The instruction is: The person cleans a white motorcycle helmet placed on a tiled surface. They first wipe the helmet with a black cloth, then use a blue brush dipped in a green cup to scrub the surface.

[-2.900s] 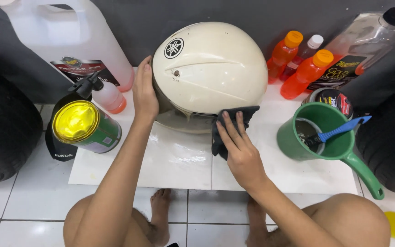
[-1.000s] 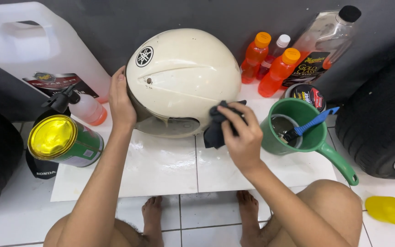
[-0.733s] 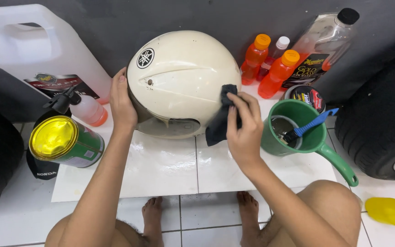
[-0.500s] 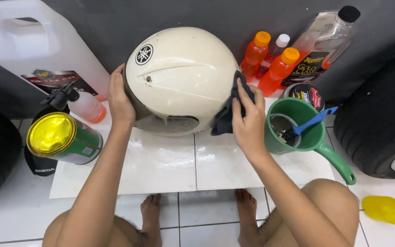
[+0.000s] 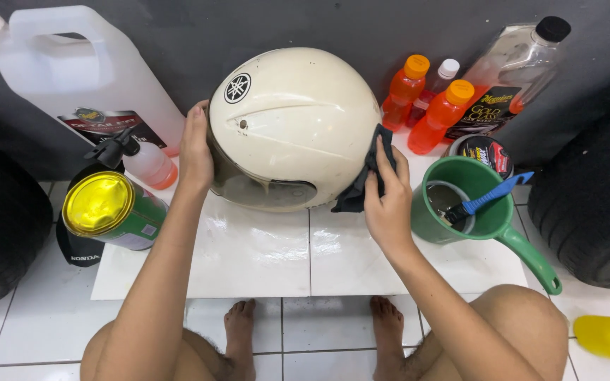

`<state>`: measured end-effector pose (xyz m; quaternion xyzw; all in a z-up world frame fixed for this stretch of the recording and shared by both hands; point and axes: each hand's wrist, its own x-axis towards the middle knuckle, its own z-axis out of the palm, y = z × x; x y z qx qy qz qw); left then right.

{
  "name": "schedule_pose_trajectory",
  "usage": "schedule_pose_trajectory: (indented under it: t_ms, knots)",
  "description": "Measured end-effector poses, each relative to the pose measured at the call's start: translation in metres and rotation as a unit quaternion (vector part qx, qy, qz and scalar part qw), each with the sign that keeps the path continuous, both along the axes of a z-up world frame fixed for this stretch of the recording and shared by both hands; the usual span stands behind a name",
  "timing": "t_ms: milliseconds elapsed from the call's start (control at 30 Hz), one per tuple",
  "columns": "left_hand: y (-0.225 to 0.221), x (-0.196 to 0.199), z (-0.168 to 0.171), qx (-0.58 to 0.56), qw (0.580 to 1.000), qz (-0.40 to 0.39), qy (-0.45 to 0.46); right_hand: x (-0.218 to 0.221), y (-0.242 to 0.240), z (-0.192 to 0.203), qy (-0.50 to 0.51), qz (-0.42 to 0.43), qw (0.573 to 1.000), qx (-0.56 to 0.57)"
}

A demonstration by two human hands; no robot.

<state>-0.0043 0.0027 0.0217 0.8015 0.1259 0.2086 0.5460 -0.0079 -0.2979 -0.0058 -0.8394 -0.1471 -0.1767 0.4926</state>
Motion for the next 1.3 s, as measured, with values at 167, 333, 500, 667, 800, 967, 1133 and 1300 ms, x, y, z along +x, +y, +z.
schedule_pose_trajectory:
  t_ms: [167, 333, 500, 667, 800, 967, 1133, 1300]
  knots:
    - [0.006, 0.009, 0.004, -0.033, 0.999, -0.032, 0.016, -0.004, 0.003, 0.004, 0.014, -0.003, 1.000, 0.018]
    - [0.009, 0.008, 0.006, -0.024, 0.999, -0.026, 0.024, -0.003, 0.001, 0.004, 0.021, 0.000, 1.000, 0.015]
    - [0.010, 0.010, 0.007, -0.029, 0.999, -0.016, 0.043, -0.012, -0.001, 0.000, -0.007, -0.005, 1.000, -0.022]
    - [0.011, 0.001, 0.011, -0.024, 0.998, -0.012, 0.065, -0.030, 0.001, -0.011, -0.012, -0.021, 0.999, -0.021]
    - [0.015, -0.006, 0.006, 0.008, 0.996, -0.009, 0.086, -0.014, -0.005, -0.011, -0.057, -0.019, 0.998, -0.017]
    - [0.000, -0.019, 0.017, 0.003, 0.995, -0.022, 0.101, -0.019, -0.010, 0.014, -0.126, 0.013, 0.987, -0.097]
    - [-0.016, -0.024, 0.038, -0.013, 0.995, -0.027, 0.098, -0.009, -0.016, 0.017, -0.120, 0.000, 0.985, -0.124]
    - [-0.018, -0.022, 0.034, 0.004, 0.998, -0.013, 0.069, -0.019, -0.015, 0.010, -0.194, 0.005, 0.958, -0.210]
